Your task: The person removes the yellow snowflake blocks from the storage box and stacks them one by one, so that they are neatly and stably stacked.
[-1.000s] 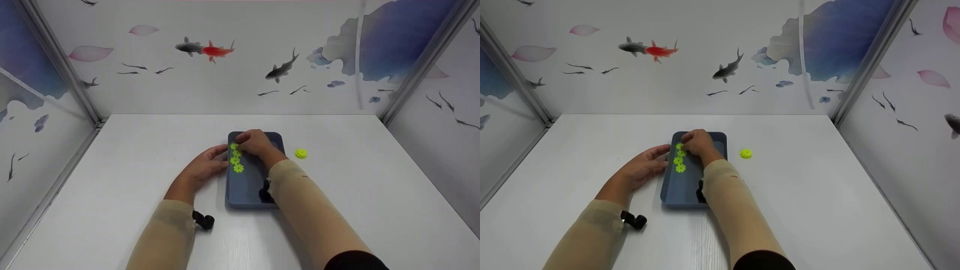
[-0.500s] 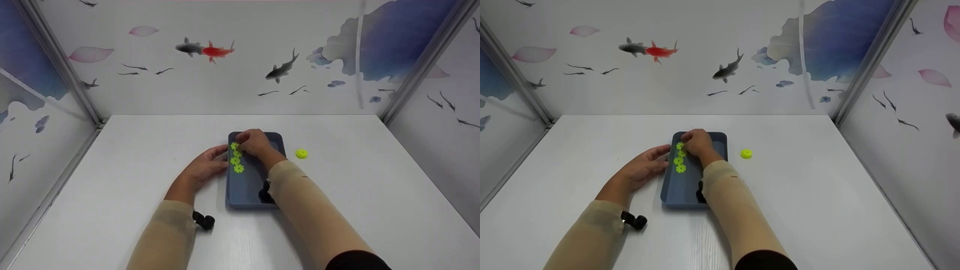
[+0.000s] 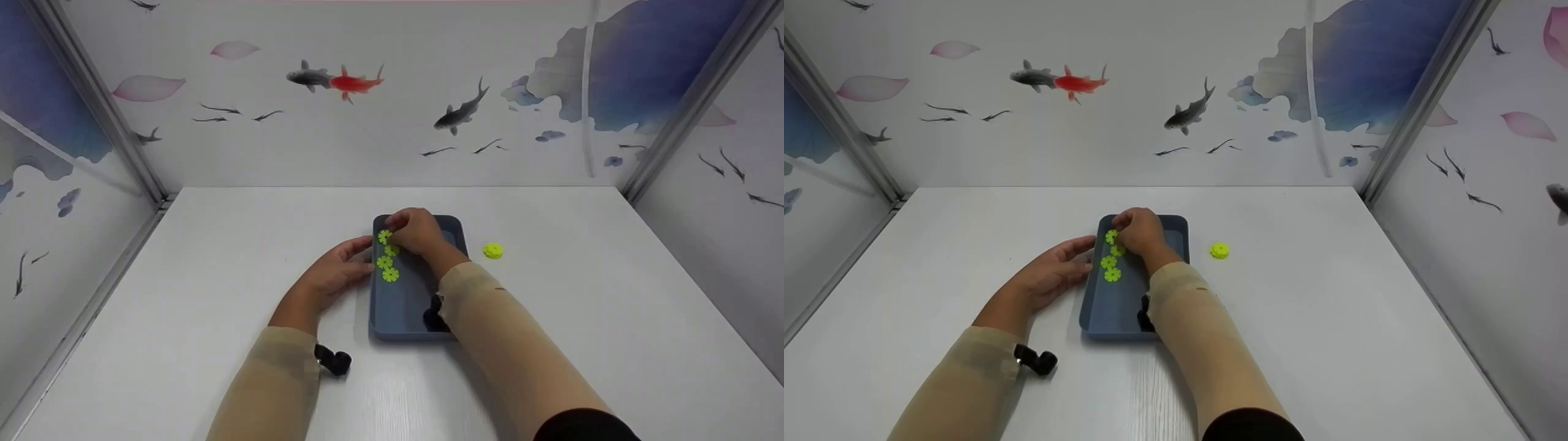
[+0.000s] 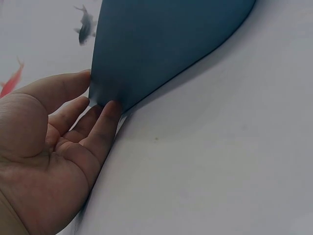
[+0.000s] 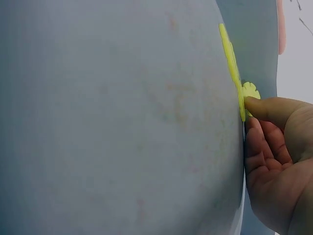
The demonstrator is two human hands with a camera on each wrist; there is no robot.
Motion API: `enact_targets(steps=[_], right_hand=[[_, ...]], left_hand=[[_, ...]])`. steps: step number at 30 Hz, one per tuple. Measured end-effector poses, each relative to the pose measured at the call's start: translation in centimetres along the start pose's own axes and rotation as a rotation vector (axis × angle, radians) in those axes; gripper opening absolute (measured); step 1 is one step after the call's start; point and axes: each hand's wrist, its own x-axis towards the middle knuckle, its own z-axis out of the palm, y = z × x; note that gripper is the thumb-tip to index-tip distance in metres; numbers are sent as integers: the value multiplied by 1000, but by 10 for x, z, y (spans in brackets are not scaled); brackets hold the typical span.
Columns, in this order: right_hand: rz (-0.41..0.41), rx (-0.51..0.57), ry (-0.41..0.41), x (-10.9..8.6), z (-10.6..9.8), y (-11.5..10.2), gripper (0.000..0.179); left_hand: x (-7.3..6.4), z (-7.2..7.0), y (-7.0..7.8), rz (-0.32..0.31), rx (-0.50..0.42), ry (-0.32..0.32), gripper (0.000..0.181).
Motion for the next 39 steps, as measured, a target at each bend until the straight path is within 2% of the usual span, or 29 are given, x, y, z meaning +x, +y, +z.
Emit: enact_targets(steps=[7, 15, 22, 26, 31, 39], right_hand=[[17, 65, 0, 2, -3, 0, 22], [58, 219, 1, 1, -9, -5, 22], [84, 264, 10, -1, -15, -14, 26], [78, 325, 2, -5, -25, -19, 30], [96, 403, 13, -10, -41, -25, 22], [79, 490, 34, -26, -68, -21, 25]], left_hand=[[-1, 0, 1, 1, 1, 10, 74], [0, 1, 3, 0, 16, 13, 73], [1, 3, 4, 4, 12, 14, 73], [0, 3, 3, 3, 4, 14, 73], [1, 3, 3, 1, -8, 10, 73], [-1, 0, 1, -1, -4, 14, 74]])
